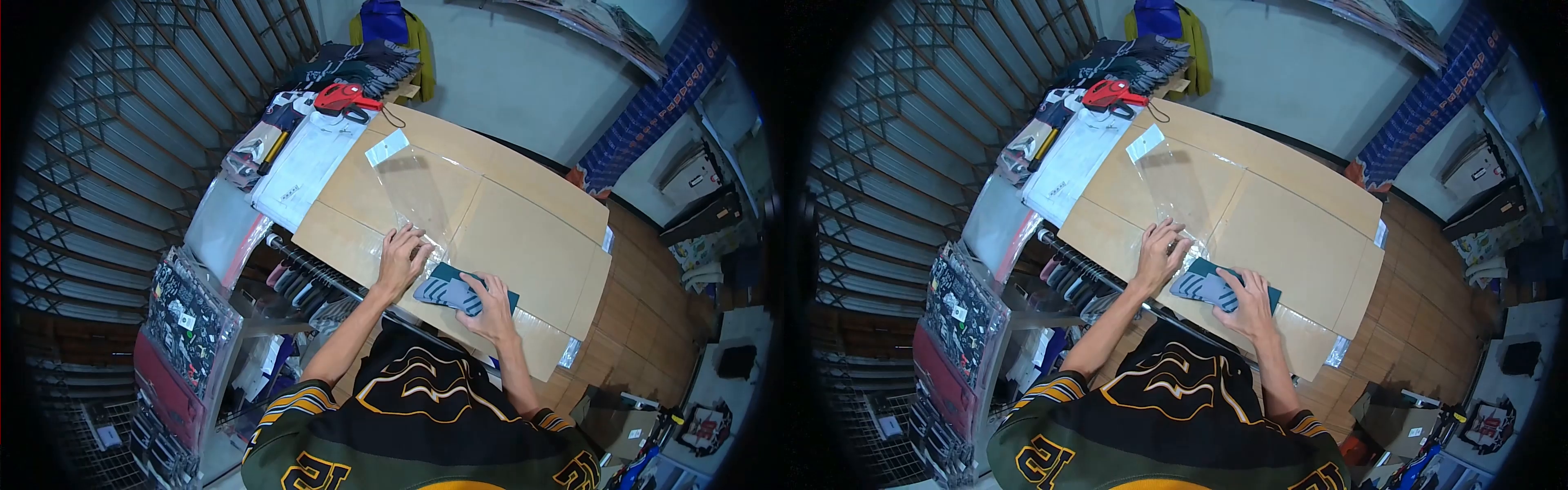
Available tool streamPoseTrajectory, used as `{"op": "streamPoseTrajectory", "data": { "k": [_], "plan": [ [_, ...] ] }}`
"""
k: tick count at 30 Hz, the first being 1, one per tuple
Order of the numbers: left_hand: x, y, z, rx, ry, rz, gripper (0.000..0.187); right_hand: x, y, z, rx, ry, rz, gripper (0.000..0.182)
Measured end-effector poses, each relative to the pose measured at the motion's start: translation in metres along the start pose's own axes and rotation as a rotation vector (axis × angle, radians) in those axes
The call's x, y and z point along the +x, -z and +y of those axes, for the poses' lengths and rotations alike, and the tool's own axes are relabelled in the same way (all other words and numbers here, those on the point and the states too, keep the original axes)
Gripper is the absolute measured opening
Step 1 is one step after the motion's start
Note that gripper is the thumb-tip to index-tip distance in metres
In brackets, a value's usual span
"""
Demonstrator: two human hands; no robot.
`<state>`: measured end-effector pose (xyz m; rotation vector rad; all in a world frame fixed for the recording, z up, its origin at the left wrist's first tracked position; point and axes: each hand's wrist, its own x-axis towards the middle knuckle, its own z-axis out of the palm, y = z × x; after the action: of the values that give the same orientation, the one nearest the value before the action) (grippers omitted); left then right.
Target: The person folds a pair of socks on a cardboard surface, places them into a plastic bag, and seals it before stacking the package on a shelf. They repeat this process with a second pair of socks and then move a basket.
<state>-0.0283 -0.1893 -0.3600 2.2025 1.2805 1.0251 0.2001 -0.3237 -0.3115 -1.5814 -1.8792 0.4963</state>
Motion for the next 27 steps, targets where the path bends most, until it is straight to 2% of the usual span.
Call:
{"op": "streamPoseTrajectory", "data": {
  "k": [5,15,18,20,25,27],
  "plan": [
    [0.000,-0.003,-0.003,0.008,0.013,0.024,0.017,-0.022,-0.010,0.008,0.046,0.043,0.176,0.076],
    [0.001,-0.001,0.002,0.004,-0.009,-0.001,0.021,-0.031,-0.009,0.015,0.277,-0.149,0.545,0.074],
    [0.001,0.000,0.002,0.004,-0.028,-0.018,0.022,-0.025,-0.011,0.005,0.386,-0.203,0.545,0.074],
    [0.000,-0.001,0.000,0.004,-0.050,-0.025,0.022,-0.018,-0.011,-0.006,0.341,-0.145,0.474,0.074],
    [-0.001,-0.004,-0.012,-0.006,-0.121,-0.016,0.018,0.000,-0.022,-0.012,0.185,0.007,0.176,0.070],
    [-0.002,-0.003,-0.015,-0.029,-0.121,-0.020,0.018,0.002,-0.024,-0.010,0.099,-0.029,0.116,0.070]
  ]
}}
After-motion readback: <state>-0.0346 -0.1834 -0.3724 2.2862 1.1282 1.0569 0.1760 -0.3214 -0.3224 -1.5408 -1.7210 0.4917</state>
